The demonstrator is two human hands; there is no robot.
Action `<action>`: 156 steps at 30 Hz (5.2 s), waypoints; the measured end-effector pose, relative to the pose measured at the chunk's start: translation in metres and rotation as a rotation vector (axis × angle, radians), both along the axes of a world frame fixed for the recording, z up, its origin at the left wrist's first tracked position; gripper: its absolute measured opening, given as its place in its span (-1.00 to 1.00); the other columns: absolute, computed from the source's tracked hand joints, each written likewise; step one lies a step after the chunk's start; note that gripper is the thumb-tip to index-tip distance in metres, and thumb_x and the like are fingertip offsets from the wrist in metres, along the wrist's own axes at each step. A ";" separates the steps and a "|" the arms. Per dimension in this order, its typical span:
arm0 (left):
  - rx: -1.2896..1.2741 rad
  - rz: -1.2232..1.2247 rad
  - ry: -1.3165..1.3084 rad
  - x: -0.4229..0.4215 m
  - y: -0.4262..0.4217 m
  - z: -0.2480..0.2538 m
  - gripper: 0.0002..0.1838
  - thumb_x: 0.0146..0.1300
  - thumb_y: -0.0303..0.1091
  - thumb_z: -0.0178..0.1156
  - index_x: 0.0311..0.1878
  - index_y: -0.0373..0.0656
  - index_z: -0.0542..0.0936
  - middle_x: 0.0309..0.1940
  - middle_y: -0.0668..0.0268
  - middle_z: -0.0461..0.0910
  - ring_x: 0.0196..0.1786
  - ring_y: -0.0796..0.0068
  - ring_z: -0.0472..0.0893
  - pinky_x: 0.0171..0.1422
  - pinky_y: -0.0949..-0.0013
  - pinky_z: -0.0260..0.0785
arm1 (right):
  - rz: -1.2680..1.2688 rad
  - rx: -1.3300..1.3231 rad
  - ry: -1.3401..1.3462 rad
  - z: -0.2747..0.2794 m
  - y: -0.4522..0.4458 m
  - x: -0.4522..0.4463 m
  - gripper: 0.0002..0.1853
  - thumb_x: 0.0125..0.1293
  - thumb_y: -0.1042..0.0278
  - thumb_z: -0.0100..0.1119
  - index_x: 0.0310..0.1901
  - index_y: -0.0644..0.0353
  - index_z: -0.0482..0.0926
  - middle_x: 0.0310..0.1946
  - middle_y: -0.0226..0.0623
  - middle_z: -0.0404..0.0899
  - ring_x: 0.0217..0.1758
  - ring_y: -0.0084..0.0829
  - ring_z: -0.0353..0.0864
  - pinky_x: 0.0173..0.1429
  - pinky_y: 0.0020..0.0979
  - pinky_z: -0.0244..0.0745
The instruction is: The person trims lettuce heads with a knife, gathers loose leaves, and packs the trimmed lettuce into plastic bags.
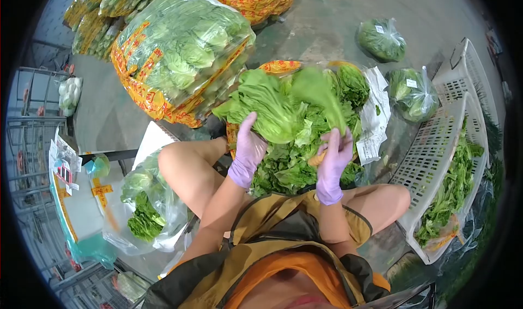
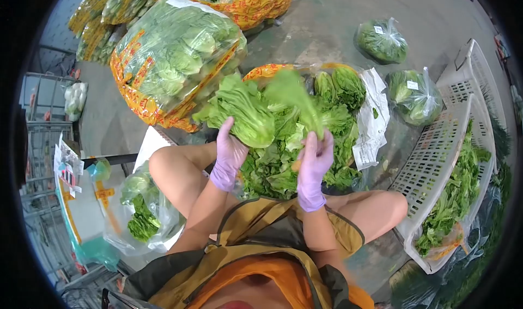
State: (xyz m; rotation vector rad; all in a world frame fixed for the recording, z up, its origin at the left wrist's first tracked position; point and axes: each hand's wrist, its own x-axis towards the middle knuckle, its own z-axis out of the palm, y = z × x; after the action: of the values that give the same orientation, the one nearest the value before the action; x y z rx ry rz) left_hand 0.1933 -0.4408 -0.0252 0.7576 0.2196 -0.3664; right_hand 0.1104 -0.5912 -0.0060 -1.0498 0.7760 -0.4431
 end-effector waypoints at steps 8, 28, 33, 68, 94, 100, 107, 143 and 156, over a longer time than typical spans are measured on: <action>-0.690 -0.324 -0.053 -0.007 0.008 -0.022 -0.26 0.21 0.21 -0.17 0.34 -0.07 0.09 0.34 0.19 0.06 0.32 0.18 0.18 0.33 0.00 0.09 | 0.601 -0.092 -0.204 0.006 0.040 0.000 -0.32 0.05 0.28 0.34 0.17 0.34 0.27 -0.12 -0.34 0.48 -0.20 -0.64 0.46 -0.31 -0.67 0.37; 0.169 -0.082 -0.036 -0.013 0.005 -0.011 -0.43 0.16 -0.36 0.17 0.23 -0.16 0.20 0.06 0.24 0.40 0.08 0.36 0.45 0.17 0.27 0.32 | 0.414 -0.298 0.016 -0.002 0.033 0.017 -0.84 -0.03 0.52 0.33 -0.41 0.26 0.53 -0.60 -0.57 0.37 -0.58 -0.73 0.27 -0.51 -0.65 0.18; 0.016 -0.022 0.058 -0.006 0.005 -0.009 -0.43 0.13 -0.39 0.22 0.19 -0.14 0.23 0.05 0.28 0.41 0.09 0.38 0.44 0.17 0.21 0.34 | 0.175 -0.302 -0.159 -0.003 0.030 0.004 -0.85 -0.06 0.58 0.29 -0.45 0.26 0.49 -0.55 -0.49 0.40 -0.55 -0.72 0.32 -0.45 -0.66 0.24; 0.663 -0.394 -0.537 -0.011 0.040 0.042 -0.48 -0.27 -0.56 0.41 -0.11 -0.26 0.51 -0.29 0.42 0.55 -0.23 0.69 0.46 -0.05 0.52 0.34 | 0.442 -0.791 0.019 0.077 -0.052 0.030 -0.62 -0.04 0.25 0.35 -0.16 0.13 0.49 -0.51 -0.42 0.53 -0.50 -0.48 0.51 -0.43 -0.43 0.40; 0.392 -0.502 -0.714 -0.005 0.051 0.012 -0.41 -0.01 -0.43 0.29 0.14 -0.19 0.33 -0.08 0.33 0.48 -0.05 0.45 0.51 0.03 0.35 0.40 | 0.861 -0.017 -0.287 0.040 -0.035 0.012 -0.76 0.13 0.33 0.27 -0.21 0.26 0.54 -0.42 -0.51 0.52 -0.47 -0.74 0.34 -0.33 -0.63 0.30; -0.323 -0.390 -0.052 -0.030 0.011 -0.008 -0.31 0.27 0.07 -0.04 0.32 -0.14 0.07 0.19 0.23 0.31 0.24 0.28 0.32 0.31 0.13 0.18 | 0.423 0.218 -0.155 0.046 -0.004 0.018 -0.79 0.13 0.32 0.27 -0.27 0.26 0.54 -0.52 -0.50 0.48 -0.62 -0.70 0.33 -0.52 -0.64 0.22; -0.244 -0.230 0.165 -0.021 -0.010 -0.014 -0.39 0.23 -0.07 0.10 0.26 -0.12 0.17 0.20 0.28 0.30 0.20 0.33 0.37 0.27 0.15 0.24 | 0.116 -0.063 -0.246 0.068 0.004 -0.011 -0.81 0.17 0.47 0.19 -0.18 0.33 0.54 -0.47 -0.35 0.55 -0.66 -0.66 0.34 -0.57 -0.66 0.25; -0.556 -0.147 -0.084 0.002 0.039 -0.045 -0.39 0.20 0.15 0.02 0.15 -0.12 0.29 -0.09 0.31 0.41 -0.10 0.40 0.45 0.02 0.25 0.37 | 0.672 0.356 -0.428 -0.018 0.014 0.011 -0.50 0.19 0.19 0.17 0.06 0.31 0.31 -0.26 -0.09 0.51 -0.52 -0.52 0.43 -0.63 -0.64 0.25; -0.333 -0.348 -0.249 -0.014 0.042 -0.046 -0.45 0.15 -0.46 0.15 0.22 -0.15 0.24 0.11 0.25 0.38 0.10 0.36 0.43 0.09 0.27 0.40 | 0.198 -0.005 0.000 -0.038 0.002 0.009 -0.93 0.20 0.42 0.15 -0.31 0.19 0.58 -0.54 -0.43 0.53 -0.70 -0.72 0.29 -0.65 -0.69 0.14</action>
State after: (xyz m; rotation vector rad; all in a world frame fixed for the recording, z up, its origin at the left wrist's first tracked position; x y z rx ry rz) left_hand 0.1795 -0.3988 -0.0712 0.5034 -0.2078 -0.6157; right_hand 0.1193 -0.5894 -0.0443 -1.1189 0.6634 -0.2756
